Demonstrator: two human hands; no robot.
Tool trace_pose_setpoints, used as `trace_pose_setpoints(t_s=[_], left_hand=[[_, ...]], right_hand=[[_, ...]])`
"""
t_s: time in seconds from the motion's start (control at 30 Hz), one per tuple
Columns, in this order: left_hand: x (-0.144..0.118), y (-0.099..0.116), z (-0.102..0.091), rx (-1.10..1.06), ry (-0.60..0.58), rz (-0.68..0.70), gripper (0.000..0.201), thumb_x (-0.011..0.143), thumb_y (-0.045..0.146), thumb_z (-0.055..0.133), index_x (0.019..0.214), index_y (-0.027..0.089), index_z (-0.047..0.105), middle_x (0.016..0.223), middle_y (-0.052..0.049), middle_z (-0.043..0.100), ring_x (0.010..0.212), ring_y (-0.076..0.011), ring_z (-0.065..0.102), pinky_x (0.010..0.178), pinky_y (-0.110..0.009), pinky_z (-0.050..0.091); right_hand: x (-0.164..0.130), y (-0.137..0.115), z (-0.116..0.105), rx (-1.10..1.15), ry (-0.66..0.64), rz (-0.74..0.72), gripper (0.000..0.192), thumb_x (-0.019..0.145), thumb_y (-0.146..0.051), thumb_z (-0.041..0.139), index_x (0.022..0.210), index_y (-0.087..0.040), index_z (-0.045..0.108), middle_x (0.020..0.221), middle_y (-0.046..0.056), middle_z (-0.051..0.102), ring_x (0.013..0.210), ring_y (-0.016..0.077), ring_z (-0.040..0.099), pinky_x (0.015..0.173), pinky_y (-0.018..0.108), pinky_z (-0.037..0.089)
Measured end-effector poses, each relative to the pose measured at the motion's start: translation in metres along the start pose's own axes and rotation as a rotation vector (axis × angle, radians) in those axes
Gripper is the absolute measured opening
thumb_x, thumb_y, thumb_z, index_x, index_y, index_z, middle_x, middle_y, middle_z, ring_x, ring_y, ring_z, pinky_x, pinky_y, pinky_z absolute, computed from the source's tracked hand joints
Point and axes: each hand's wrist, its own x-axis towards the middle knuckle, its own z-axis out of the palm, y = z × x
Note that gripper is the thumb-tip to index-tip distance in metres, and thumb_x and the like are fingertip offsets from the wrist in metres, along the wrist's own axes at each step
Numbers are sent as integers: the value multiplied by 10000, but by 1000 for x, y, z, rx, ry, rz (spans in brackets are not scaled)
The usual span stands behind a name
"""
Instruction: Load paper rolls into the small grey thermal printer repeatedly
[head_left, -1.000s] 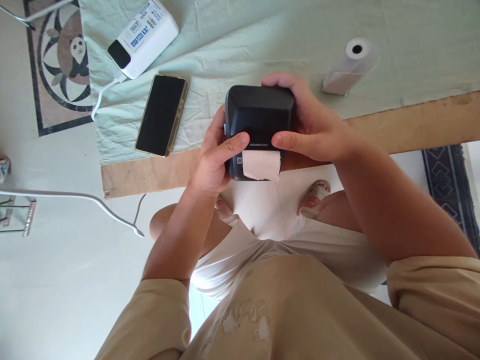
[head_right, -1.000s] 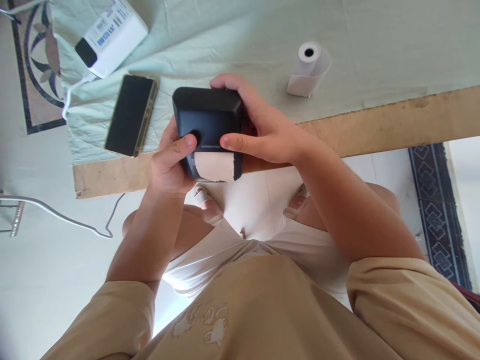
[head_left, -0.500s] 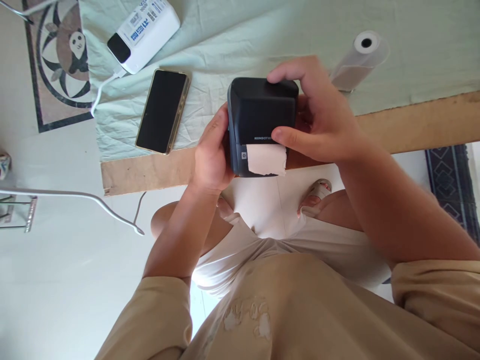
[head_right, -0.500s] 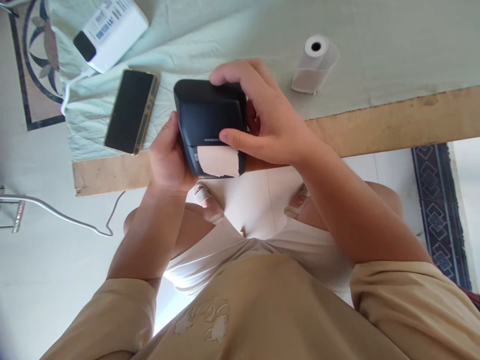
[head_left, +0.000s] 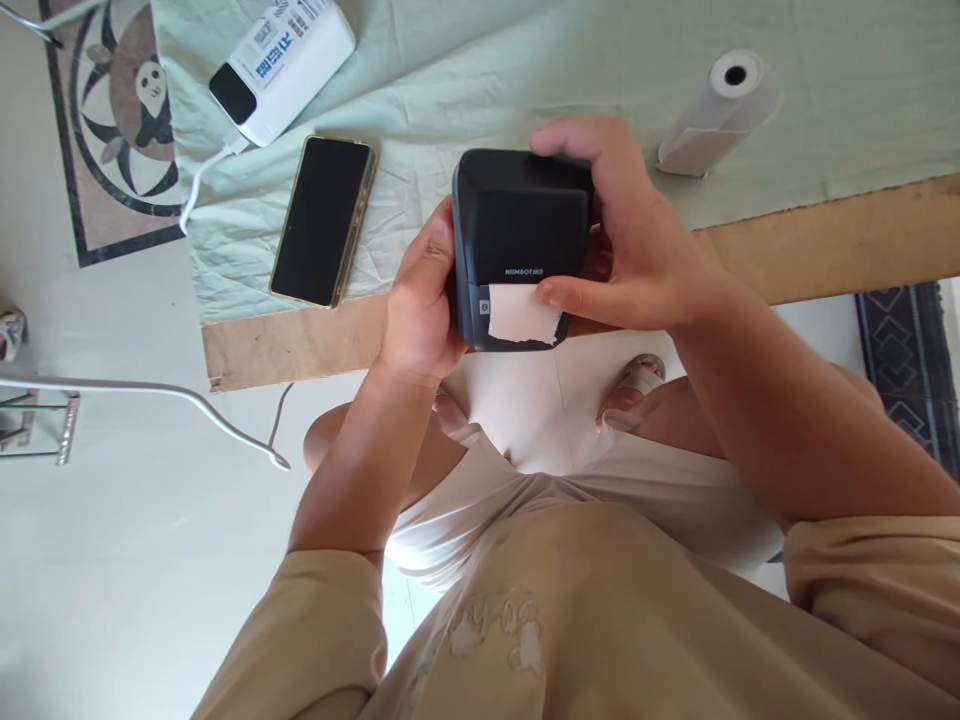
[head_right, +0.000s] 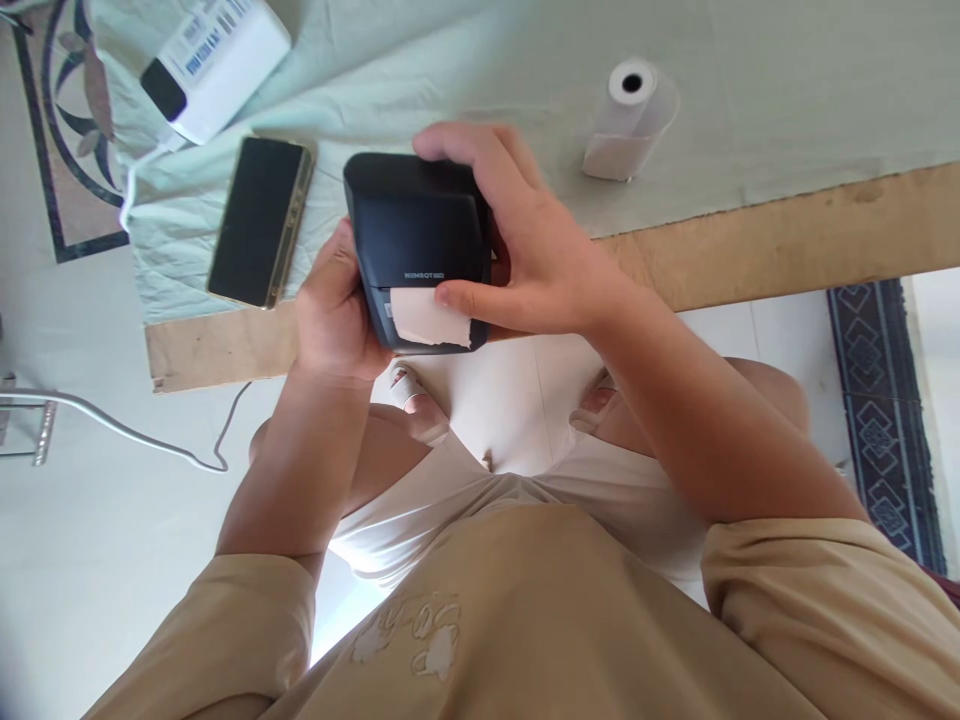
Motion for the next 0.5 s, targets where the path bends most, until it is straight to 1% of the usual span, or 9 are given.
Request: trace_pose_setpoints(t_s=[0.07,0.17,0.2,0.27,0.33,0.37,0.4,0.43,0.5], left_hand=[[0,-1,-2,1,-11,1,319,1020,475,647,790,264,713,780,-10,692,893,-214,676,784,-302,551],[1,-1,-1,-1,5,-29,295,1015,480,649,842,252,717,834,-19,728,1091,-250,697,912,-315,562],[0,0,1,-6,11,-53,289,1024,486,624,898,248,731,863,-22,738,1154,-262,693,960,-329,564],[-1,2,8,-21,20,-91,344,1052,515,535,1018,241,741,932,-25,748,1252,-280,677,1031,-374,567],[-3,5,14,-43,7,-90,422,1073,547,461,1049,226,735,991,-35,743,1320,-286,654,1069,-399,563],[-4,6,16,-54,-11,-74,432,1077,551,456,1033,220,730,1011,-41,738,1343,-283,642,1083,-395,556],[-6,7,17,-62,-35,-57,407,1077,537,482,1021,216,725,1022,-45,734,1353,-274,634,1094,-382,547],[-7,8,17,-69,-61,-42,355,1067,510,531,1024,213,723,1027,-47,731,1341,-263,638,1091,-364,541],[-8,9,14,-53,-103,-17,254,1038,449,630,1083,217,722,1060,-41,724,1253,-238,672,1046,-329,545]], right_hand=[[0,2,1,-45,23,-35,776,843,-681,673,1462,-281,432,1530,116,488,1134,242,584,932,434,591],[0,3,1,-113,44,-41,707,861,-599,667,1453,-276,454,1507,108,524,1207,253,575,937,434,587],[0,2,1,-139,62,-45,691,855,-564,681,1446,-275,470,1489,106,538,1231,254,576,912,418,591],[0,1,-1,-194,127,-66,691,819,-505,733,1424,-259,509,1447,119,554,1262,256,579,812,360,591],[-1,-3,-4,-232,214,-92,700,782,-480,771,1396,-238,539,1408,128,562,1246,253,583,690,307,556],[-1,-6,-5,-234,249,-94,685,781,-486,774,1378,-239,547,1346,117,589,1172,235,604,645,294,526],[-1,-9,-7,-231,283,-88,648,791,-500,770,1349,-248,557,1244,92,625,1046,202,620,614,290,492],[-2,-13,-7,-229,320,-74,580,817,-512,756,1306,-263,570,1149,57,646,893,158,604,596,294,457],[-2,-23,-8,-210,404,-27,371,908,-505,696,1187,-282,596,1085,1,654,643,71,496,562,306,393]])
